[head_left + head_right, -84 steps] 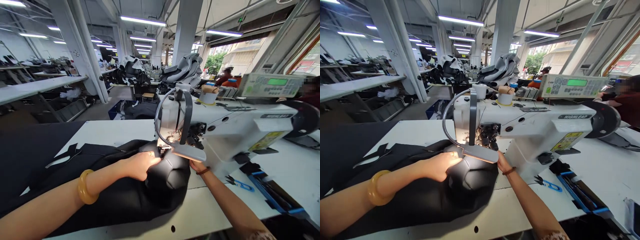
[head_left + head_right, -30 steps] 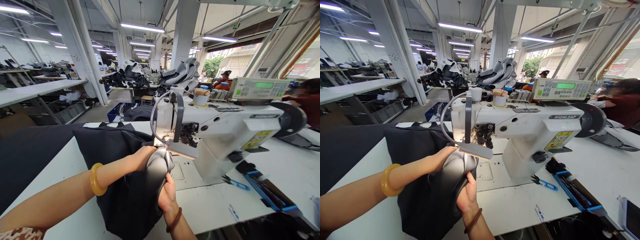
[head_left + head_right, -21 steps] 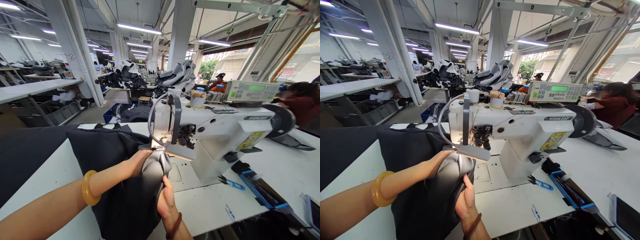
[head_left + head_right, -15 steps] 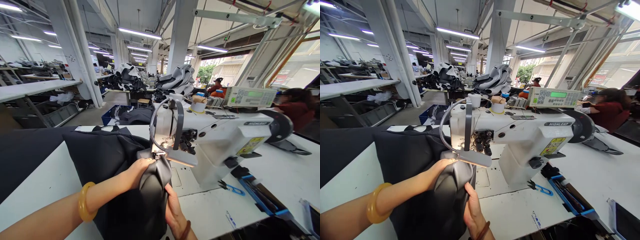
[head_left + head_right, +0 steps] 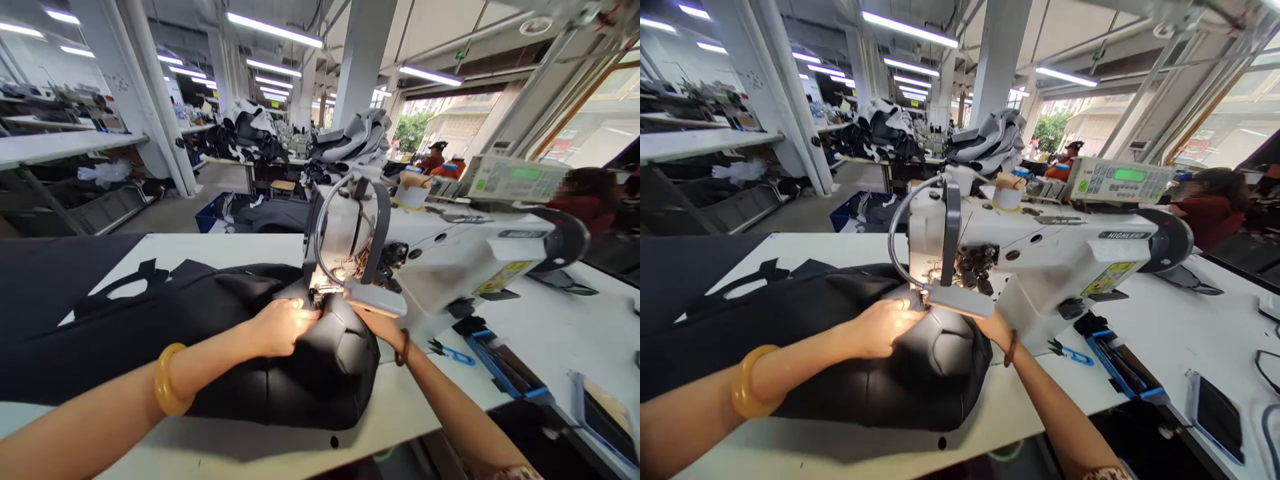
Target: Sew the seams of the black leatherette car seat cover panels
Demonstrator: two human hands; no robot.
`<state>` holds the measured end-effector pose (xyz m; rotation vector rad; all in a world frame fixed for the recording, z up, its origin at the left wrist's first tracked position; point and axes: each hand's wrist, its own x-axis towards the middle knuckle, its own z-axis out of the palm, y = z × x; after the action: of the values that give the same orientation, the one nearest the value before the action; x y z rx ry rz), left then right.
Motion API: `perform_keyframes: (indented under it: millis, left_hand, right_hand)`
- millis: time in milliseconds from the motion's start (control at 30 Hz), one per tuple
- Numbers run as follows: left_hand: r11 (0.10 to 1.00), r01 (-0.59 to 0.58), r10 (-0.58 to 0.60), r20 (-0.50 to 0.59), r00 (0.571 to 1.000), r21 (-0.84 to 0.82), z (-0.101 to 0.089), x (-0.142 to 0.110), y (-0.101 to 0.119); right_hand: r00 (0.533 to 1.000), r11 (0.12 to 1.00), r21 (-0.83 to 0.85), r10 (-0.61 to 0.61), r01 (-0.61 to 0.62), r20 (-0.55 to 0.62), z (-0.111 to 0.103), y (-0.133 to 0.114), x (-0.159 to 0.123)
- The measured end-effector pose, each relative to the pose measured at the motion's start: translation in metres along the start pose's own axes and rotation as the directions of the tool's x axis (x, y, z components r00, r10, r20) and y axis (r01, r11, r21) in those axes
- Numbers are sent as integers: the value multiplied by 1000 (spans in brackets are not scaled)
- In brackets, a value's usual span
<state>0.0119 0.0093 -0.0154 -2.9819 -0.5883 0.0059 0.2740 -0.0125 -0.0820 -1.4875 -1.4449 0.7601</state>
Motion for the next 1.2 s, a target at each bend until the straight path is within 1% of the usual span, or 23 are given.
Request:
perform_keyframes:
  millis: [33, 67, 100, 133, 167, 200, 233, 267, 300, 333, 367, 400, 433, 467, 533, 600, 667, 800, 933, 1033, 1100, 1200]
  left_hand:
    - [1000, -1, 1, 11, 1000, -8, -2, -1, -1]
    - [1000, -6, 6, 20, 1000, -19, -4, -1, -2]
    - [999, -13, 14, 25, 1000, -32, -6, -1, -3]
    - [999, -20, 21, 26, 999, -44, -8, 0, -4]
    - [998, -23, 25, 29, 999, -54, -10, 1, -5]
    - [998, -26, 28, 34, 999, -60, -11, 2, -6]
    - [998, -28, 30, 43, 999, -57, -12, 3, -7]
    - [998, -29, 32, 54, 998, -47, -12, 4, -7]
    - [999, -30, 32, 63, 998, -33, -12, 5, -7]
    - [999, -26, 28, 68, 997, -22, -12, 5, -6]
    - [1000, -19, 20, 66, 998, -15, -11, 4, -5]
    - [1000, -6, 7, 59, 998, -11, -9, 3, -3]
    - [1000, 11, -11, 50, 999, -9, -7, 2, -2]
    - [1000, 28, -28, 43, 999, -1, -6, 0, 0]
    - [998, 42, -43, 31, 999, 39, -2, -3, 3]
    - [994, 38, -40, 19, 999, 98, 0, -5, 5]
    - [990, 29, -30, 3, 1000, 135, 2, -6, 4]
    - [987, 32, -29, -16, 999, 156, 3, -6, 1]
    - [986, 22, -20, -14, 1000, 164, 3, -5, 0]
    - [979, 81, -78, -22, 997, 187, 4, -4, 0]
    - [972, 126, -123, -30, 992, 196, 5, -2, 1]
    - [974, 133, -133, -9, 991, 185, 6, -1, 2]
  right_hand:
    - [997, 992, -118, -44, 36, -67, -6, -1, -14]
    - [983, 966, -241, -124, 89, -132, -12, -5, -29]
    - [961, 928, -342, -219, 151, -169, -17, -14, -44]
    - [905, 855, -440, -385, 275, -181, -21, -26, -57]
    - [813, 734, -517, -571, 440, -118, -22, -42, -67]
    - [685, 579, -538, -729, 612, -6, -21, -60, -73]
    - [563, 438, -511, -819, 740, 112, -17, -78, -75]
    - [469, 326, -472, -854, 819, 224, -11, -94, -74]
    - [418, 247, -447, -843, 860, 339, -4, -107, -70]
    - [417, 201, -460, -797, 865, 437, 2, -117, -67]
    - [429, 158, -486, -742, 859, 516, 9, -122, -63]
    - [451, 124, -519, -685, 846, 572, 14, -123, -62]
    - [470, 91, -551, -646, 830, 602, 17, -121, -63]
    - [480, 63, -575, -629, 815, 611, 19, -116, -67]
    - [488, 36, -612, -642, 790, 592, 20, -104, -77]
    - [493, 30, -635, -659, 772, 568, 18, -94, -86]
    - [501, 31, -643, -655, 766, 566, 17, -90, -90]
    - [484, 22, -629, -659, 777, 575, 19, -95, -87]
    - [483, 29, -619, -654, 785, 582, 18, -100, -79]
    - [484, 32, -617, -652, 786, 583, 16, -100, -72]
    - [494, 40, -620, -644, 784, 584, 15, -100, -68]
    - [506, 62, -610, -627, 790, 592, 13, -101, -66]
